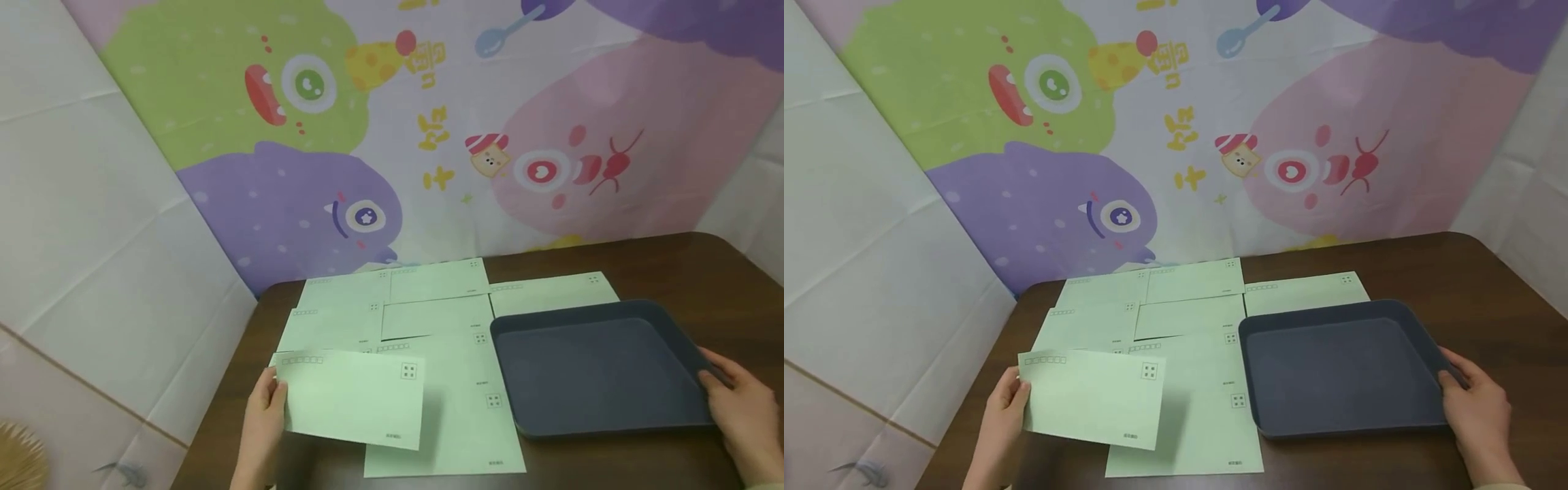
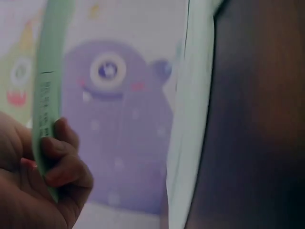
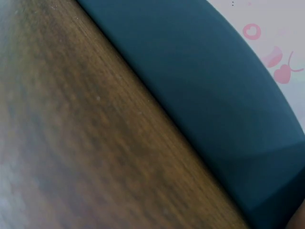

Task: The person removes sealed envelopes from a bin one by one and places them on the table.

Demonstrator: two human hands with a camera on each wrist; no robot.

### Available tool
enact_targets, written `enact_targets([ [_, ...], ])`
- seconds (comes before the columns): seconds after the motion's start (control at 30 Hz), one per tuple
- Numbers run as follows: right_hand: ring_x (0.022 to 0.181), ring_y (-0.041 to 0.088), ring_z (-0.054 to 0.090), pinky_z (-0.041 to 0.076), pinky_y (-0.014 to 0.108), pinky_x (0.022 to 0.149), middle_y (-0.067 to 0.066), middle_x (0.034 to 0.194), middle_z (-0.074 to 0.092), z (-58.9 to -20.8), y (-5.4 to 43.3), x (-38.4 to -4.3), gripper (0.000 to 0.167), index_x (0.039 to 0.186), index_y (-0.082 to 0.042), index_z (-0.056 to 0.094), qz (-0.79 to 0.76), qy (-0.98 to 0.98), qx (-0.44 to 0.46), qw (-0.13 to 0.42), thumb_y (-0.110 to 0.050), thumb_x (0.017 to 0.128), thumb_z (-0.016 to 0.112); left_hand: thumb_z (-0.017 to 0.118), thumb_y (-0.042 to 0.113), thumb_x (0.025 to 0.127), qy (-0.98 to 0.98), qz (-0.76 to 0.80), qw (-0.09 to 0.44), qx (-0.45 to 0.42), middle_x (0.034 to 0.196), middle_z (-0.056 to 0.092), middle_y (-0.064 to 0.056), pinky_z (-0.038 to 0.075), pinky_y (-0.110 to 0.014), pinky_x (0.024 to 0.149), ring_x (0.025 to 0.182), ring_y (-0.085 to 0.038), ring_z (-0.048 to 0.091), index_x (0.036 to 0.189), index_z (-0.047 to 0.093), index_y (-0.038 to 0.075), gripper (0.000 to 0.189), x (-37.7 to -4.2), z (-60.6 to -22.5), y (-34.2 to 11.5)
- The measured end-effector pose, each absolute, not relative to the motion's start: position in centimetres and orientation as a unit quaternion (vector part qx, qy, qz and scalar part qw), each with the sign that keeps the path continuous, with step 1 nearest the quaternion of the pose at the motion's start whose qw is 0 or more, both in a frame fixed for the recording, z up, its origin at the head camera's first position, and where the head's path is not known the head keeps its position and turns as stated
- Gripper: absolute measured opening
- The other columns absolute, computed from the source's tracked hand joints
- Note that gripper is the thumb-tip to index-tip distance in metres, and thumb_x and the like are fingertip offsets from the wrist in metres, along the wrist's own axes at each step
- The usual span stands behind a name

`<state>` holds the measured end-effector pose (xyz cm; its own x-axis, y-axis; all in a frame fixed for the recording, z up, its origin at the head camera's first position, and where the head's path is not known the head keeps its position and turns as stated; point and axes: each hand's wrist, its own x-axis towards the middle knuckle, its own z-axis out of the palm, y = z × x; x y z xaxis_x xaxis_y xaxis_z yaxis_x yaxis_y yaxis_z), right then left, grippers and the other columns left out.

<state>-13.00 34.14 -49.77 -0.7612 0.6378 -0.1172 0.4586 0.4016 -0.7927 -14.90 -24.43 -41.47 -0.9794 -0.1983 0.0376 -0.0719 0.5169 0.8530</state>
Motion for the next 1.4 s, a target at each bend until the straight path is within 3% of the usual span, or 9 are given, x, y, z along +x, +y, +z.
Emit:
enact_targets([
  [0.1, 0.111, 0.039, 0.048, 0.046, 0.038, 0.070, 0.023, 0.138, 0.036, -50.4, 34.6, -13.3, 0.044, 0.140, -0.010, 0.032, 0.437, -0.829, -0.332, 0.110, -0.017, 0.097, 0.038, 0.036, 0.005, 0.097, -0.889, -0.443, 0.065, 0.100, 0.089, 0.056, -0.015, 0.040, -0.025, 0.058, 0.068, -0.011, 0.048, 0.125, 0.043, 0.002, 0.030, -14.7, -42.1, -25.9],
  [0.17, 0.090, 0.018, 0.059, 0.046, 0.025, 0.062, 0.022, 0.137, 0.038, -50.6, 34.9, -13.4, 0.044, 0.140, -0.012, 0.033, 0.438, -0.827, -0.332, 0.114, -0.018, 0.097, 0.039, 0.037, 0.005, 0.096, -0.896, -0.425, 0.059, 0.112, 0.087, 0.056, -0.014, 0.039, -0.026, 0.058, 0.068, -0.013, 0.048, 0.123, 0.044, 0.003, 0.028, -14.6, -42.5, -26.7],
  [0.27, 0.066, -0.013, 0.041, 0.040, 0.014, 0.050, 0.022, 0.136, 0.039, -50.5, 34.9, -13.4, 0.044, 0.139, -0.012, 0.034, 0.445, -0.824, -0.333, 0.114, -0.019, 0.096, 0.039, 0.036, 0.006, 0.096, -0.904, -0.405, 0.050, 0.128, 0.093, 0.058, -0.018, 0.039, -0.028, 0.060, 0.072, -0.017, 0.050, 0.123, 0.045, 0.004, 0.029, -14.6, -43.0, -27.9],
  [0.33, 0.064, -0.019, 0.031, 0.039, 0.012, 0.048, 0.024, 0.135, 0.039, -50.2, 34.7, -13.2, 0.044, 0.139, -0.010, 0.034, 0.455, -0.820, -0.330, 0.112, -0.019, 0.096, 0.039, 0.036, 0.007, 0.095, -0.914, -0.380, 0.041, 0.133, 0.103, 0.058, -0.025, 0.040, -0.030, 0.063, 0.078, -0.023, 0.053, 0.126, 0.043, 0.003, 0.032, -14.5, -43.3, -28.6],
  [0.57, 0.065, -0.016, 0.038, 0.038, 0.011, 0.048, 0.025, 0.136, 0.037, -49.9, 34.2, -12.8, 0.044, 0.139, -0.009, 0.034, 0.459, -0.820, -0.325, 0.110, -0.019, 0.096, 0.039, 0.035, 0.005, 0.093, -0.944, -0.295, 0.023, 0.146, 0.127, 0.043, -0.032, 0.039, -0.055, 0.082, 0.110, -0.049, 0.045, 0.131, 0.038, -0.001, 0.038, -14.1, -44.3, -30.7],
  [1.1, 0.060, -0.021, 0.039, 0.043, 0.013, 0.051, 0.012, 0.138, 0.037, -50.9, 34.6, -12.8, 0.043, 0.139, -0.012, 0.035, 0.498, -0.799, -0.309, 0.135, -0.015, 0.096, 0.040, 0.043, 0.006, 0.081, -0.943, -0.234, 0.031, 0.233, 0.102, 0.054, -0.034, 0.040, -0.053, 0.073, 0.093, -0.048, 0.051, 0.107, 0.053, -0.012, 0.034, -13.5, -44.7, -30.2],
  [1.23, 0.059, -0.017, 0.045, 0.044, 0.015, 0.049, -0.022, 0.106, 0.056, -51.2, 34.8, -12.6, 0.043, 0.138, -0.018, 0.037, 0.538, -0.780, -0.286, 0.146, -0.013, 0.095, 0.041, 0.046, 0.004, 0.077, -0.939, -0.239, 0.039, 0.245, 0.097, 0.054, -0.031, 0.039, -0.052, 0.071, 0.090, -0.045, 0.051, 0.101, 0.054, -0.011, 0.030, -13.5, -44.9, -30.2],
  [1.33, 0.056, -0.014, 0.049, 0.045, 0.016, 0.047, -0.038, 0.077, 0.043, -51.1, 34.8, -12.5, 0.044, 0.137, -0.023, 0.039, 0.572, -0.758, -0.275, 0.149, -0.011, 0.095, 0.041, 0.046, 0.005, 0.077, -0.937, -0.240, 0.041, 0.250, 0.097, 0.054, -0.031, 0.039, -0.052, 0.071, 0.090, -0.045, 0.052, 0.100, 0.054, -0.010, 0.029, -13.5, -45.0, -30.2],
  [1.4, 0.055, -0.012, 0.050, 0.045, 0.017, 0.046, -0.040, 0.073, 0.040, -51.1, 34.8, -12.5, 0.044, 0.135, -0.027, 0.041, 0.587, -0.749, -0.271, 0.149, -0.010, 0.094, 0.041, 0.047, 0.005, 0.077, -0.937, -0.238, 0.039, 0.254, 0.098, 0.055, -0.031, 0.040, -0.052, 0.070, 0.089, -0.046, 0.052, 0.100, 0.054, -0.010, 0.029, -13.4, -45.1, -30.2],
])
